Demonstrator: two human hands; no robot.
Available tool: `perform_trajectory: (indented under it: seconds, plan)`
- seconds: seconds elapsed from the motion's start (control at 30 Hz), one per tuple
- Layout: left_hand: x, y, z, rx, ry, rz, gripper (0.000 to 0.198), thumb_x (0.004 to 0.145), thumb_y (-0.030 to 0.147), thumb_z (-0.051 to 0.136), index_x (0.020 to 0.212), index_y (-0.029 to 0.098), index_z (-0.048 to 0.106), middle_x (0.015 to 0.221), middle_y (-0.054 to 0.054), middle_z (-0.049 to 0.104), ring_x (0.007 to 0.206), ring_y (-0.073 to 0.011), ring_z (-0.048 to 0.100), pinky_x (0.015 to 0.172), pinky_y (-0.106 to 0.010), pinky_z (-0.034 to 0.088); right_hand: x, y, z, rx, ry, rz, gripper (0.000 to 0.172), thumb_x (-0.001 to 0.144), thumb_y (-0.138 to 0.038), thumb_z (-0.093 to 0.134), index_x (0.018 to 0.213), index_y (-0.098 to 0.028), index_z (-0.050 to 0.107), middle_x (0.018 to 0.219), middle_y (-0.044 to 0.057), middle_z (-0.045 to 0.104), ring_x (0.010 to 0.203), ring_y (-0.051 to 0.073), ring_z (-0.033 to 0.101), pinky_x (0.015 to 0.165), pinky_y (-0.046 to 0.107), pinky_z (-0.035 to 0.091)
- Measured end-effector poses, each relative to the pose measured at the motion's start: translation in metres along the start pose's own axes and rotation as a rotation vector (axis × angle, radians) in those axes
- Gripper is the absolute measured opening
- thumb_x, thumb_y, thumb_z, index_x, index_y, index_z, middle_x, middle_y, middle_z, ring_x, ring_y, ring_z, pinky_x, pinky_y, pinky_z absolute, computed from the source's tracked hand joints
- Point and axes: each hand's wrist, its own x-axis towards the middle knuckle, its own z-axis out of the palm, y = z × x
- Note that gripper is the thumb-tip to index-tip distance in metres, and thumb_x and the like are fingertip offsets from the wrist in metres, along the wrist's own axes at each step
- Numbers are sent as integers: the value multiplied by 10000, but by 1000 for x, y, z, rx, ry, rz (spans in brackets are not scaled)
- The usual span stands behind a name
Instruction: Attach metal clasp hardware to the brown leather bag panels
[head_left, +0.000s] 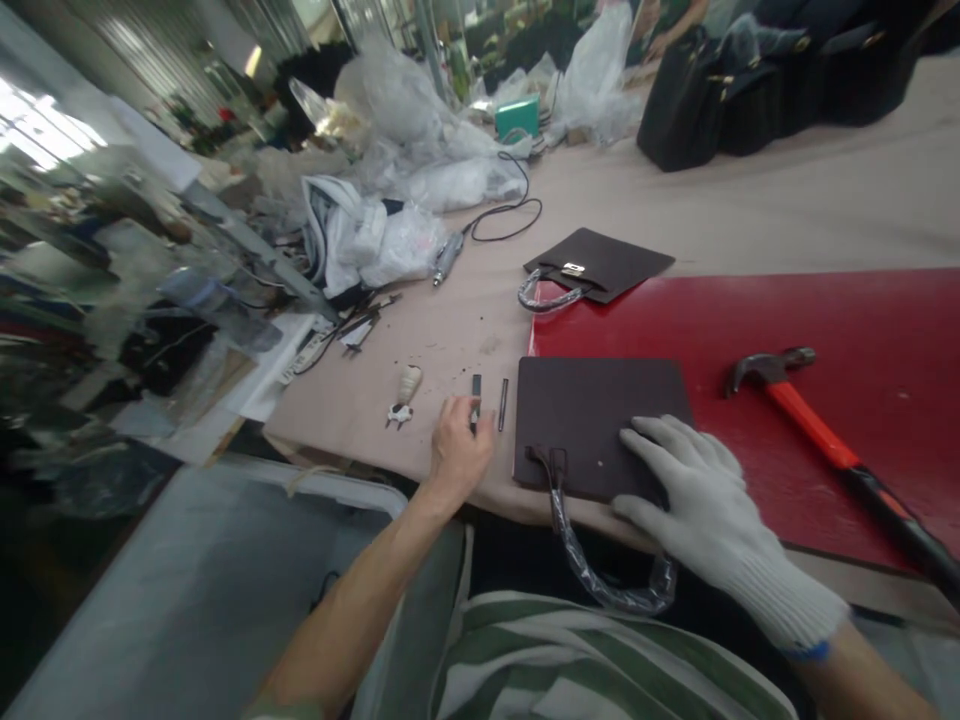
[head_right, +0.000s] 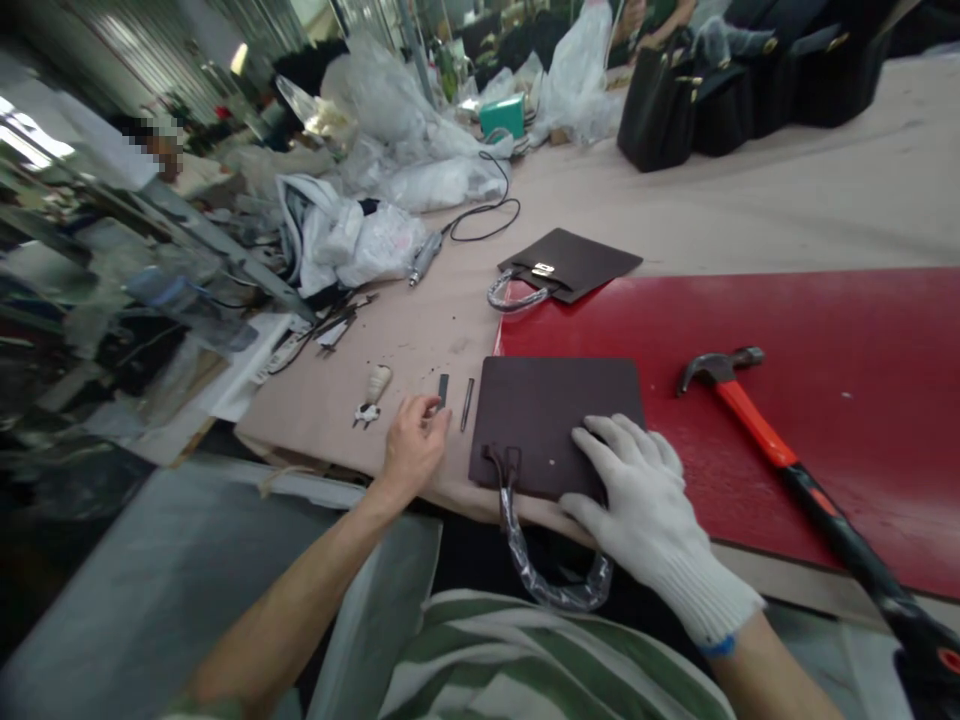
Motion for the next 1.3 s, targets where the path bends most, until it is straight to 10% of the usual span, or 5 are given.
perform_trajectory:
  seconds: [0.23, 0.5, 0.7, 0.87, 1.3]
  plan:
    - [62, -9, -22, 353, -351, -243, 305, 822, 476, 726, 825, 172, 701, 875, -165, 757, 943, -338, 726, 843, -401, 534, 1, 5, 9, 6, 60, -12, 604, 807, -477, 663, 1345, -202, 641, 1446, 164, 586, 1351, 456, 495, 1076, 672, 416]
    - [75, 0, -10, 202, -431, -303, 253, 650, 160, 759, 518, 204, 548, 542, -73, 609, 774, -298, 718, 717, -341, 543, 2, -9, -8, 16, -47, 61, 619, 796, -413, 723, 1360, -167, 653, 1474, 154, 571, 1382, 421, 472, 1144, 643, 370]
    - [53, -2, -23, -331, -456, -387, 311, 760, 425, 746, 829, 154, 609, 672, -45, 702, 563, -157, 670, 546, -239, 549, 0, -12, -10, 59, -83, 103, 641, 789, -386, 765, 1385, -187, 641, 1512, 133, 549, 1434, 406, 420, 1194, 635, 299]
    - [18, 37, -3, -906, -382, -298, 508, 676, 483, 876, 937, 154, 590, 777, -31, 732, 654, -153, 711, 643, -262, 605, 0, -11, -10, 57, -74, 96, 646, 779, -388, 777, 1377, -183, 647, 1501, 140, 555, 1421, 414, 432, 1186, 649, 303]
    - [-13, 67, 48, -986, -420, -206, 326, 775, 343, 801, 987, 166, 627, 851, -46, 758, 803, -182, 756, 798, -309, 614, -2, -12, -13, 99, -79, 81, 608, 778, -333, 758, 1364, -205, 656, 1495, 121, 570, 1420, 398, 441, 1194, 640, 292]
